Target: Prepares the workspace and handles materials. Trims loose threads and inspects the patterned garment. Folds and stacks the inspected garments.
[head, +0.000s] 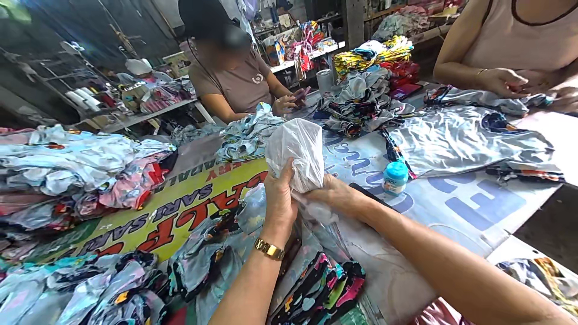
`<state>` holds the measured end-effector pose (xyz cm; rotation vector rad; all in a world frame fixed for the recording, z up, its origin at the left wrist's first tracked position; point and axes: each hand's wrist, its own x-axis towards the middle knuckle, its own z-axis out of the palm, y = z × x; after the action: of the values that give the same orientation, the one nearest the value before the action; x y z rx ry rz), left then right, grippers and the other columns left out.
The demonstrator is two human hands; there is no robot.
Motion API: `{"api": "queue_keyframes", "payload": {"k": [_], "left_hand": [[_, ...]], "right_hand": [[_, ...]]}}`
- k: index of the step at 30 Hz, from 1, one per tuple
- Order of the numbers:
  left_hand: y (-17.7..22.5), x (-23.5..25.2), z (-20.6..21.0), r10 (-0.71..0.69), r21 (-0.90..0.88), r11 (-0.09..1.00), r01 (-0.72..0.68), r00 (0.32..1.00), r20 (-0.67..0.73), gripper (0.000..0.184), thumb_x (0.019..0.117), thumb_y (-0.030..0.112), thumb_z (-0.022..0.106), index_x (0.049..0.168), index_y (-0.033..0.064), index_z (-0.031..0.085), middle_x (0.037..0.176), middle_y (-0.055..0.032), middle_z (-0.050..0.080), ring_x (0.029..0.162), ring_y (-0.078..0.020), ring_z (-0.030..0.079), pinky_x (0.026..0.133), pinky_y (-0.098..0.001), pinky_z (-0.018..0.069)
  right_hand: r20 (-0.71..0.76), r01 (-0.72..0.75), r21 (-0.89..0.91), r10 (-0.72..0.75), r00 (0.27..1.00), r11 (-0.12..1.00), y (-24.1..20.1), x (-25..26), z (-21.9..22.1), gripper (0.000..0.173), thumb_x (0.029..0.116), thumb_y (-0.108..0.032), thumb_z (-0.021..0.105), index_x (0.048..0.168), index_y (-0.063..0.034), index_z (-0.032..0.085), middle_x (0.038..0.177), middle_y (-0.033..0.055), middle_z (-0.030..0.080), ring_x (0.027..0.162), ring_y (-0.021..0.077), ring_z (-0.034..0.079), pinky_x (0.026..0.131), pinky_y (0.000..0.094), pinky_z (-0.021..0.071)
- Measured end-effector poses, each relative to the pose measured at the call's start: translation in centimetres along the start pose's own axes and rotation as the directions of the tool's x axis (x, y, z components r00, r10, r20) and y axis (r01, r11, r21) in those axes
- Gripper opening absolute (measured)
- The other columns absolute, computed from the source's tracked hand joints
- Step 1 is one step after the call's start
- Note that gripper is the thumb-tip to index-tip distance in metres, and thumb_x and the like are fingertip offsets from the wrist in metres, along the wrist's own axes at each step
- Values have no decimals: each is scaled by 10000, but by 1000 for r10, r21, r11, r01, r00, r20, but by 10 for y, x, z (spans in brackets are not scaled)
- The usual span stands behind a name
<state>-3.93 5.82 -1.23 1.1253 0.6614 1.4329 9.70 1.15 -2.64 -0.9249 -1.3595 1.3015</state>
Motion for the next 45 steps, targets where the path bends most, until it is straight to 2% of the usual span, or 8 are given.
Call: {"api": "queue_keyframes", "payload": {"k": [12, 15, 19, 22, 31, 38, 42, 45], "left_hand": [[0, 12, -48, -50, -202, 964, 176, 858, 511, 384, 797, 365, 849, 1131, 204, 750, 1123, -25, 747, 1078, -166, 698, 968, -407, 568], [7, 14, -47, -89, -113, 982, 153, 894, 440, 330, 851, 283, 816, 1151, 203, 705, 1072, -19, 751, 1009, -142, 717, 932, -353, 588], [15, 12, -38, -262, -81, 954, 289, 932, 250, 206, 1038, 201, 467, 1157, 151, 628, 992, -50, 742, 905, -155, 732, 808, -360, 621], [10, 11, -41, -379, -41, 917, 397, 898, 223, 240, 1025, 217, 417, 1078, 138, 638, 945, -65, 741, 865, -185, 732, 751, -399, 623], [5, -4, -22, -483, 16, 865, 501, 826, 289, 159, 948, 118, 534, 1083, 98, 616, 953, -98, 747, 870, -205, 748, 755, -403, 640], [21, 7, 5, -388, 78, 921, 382, 916, 102, 184, 1017, 66, 439, 1074, 90, 613, 913, -65, 724, 839, -148, 729, 756, -339, 623], [25, 36, 19, -342, 59, 936, 346, 938, -61, 148, 1030, 155, 477, 1097, 96, 596, 947, -66, 690, 840, -164, 699, 730, -353, 603], [19, 69, 29, -277, 107, 952, 286, 956, -94, 273, 990, 158, 593, 1252, 84, 572, 1115, -88, 667, 975, -197, 682, 836, -387, 584]], "right_hand": [[-43, 151, -46, -153, 987, 987, -8, 5, -38, 188, 1054, -137, 476, 1028, -99, 658, 727, -3, 599, 564, 45, 515, 519, 199, 446], [48, 118, -183, -111, 993, 976, -21, -4, -40, 171, 1002, -77, 491, 974, -70, 660, 669, -20, 573, 543, 26, 507, 512, 201, 440], [138, 262, -692, -233, 963, 673, -28, -8, -28, 133, 1002, -76, 586, 1011, 13, 684, 861, 115, 687, 827, 197, 679, 773, 413, 559], [184, 286, -888, -293, 938, 360, -20, -8, -27, 142, 978, -86, 600, 958, 29, 682, 884, 183, 690, 855, 350, 699, 715, 543, 533], [-26, 178, -941, -584, 811, 289, 13, -6, -29, 475, 750, -216, 847, 1148, 6, 713, 1158, 240, 685, 1086, 406, 649, 789, 565, 500], [-204, -99, -865, -164, 965, 491, -12, -9, -31, 494, 925, -387, 705, 1253, -23, 646, 1114, 204, 696, 985, 383, 686, 752, 587, 511], [-186, -168, -899, -5, 983, 405, -14, 0, -37, 580, 1009, -573, 527, 1155, -31, 669, 1060, 168, 704, 969, 359, 688, 773, 582, 510], [-28, -55, -954, 95, 995, 296, -12, -1, -34, 426, 1023, -393, 598, 1138, 10, 677, 1092, 211, 684, 974, 403, 671, 779, 607, 504]]}}
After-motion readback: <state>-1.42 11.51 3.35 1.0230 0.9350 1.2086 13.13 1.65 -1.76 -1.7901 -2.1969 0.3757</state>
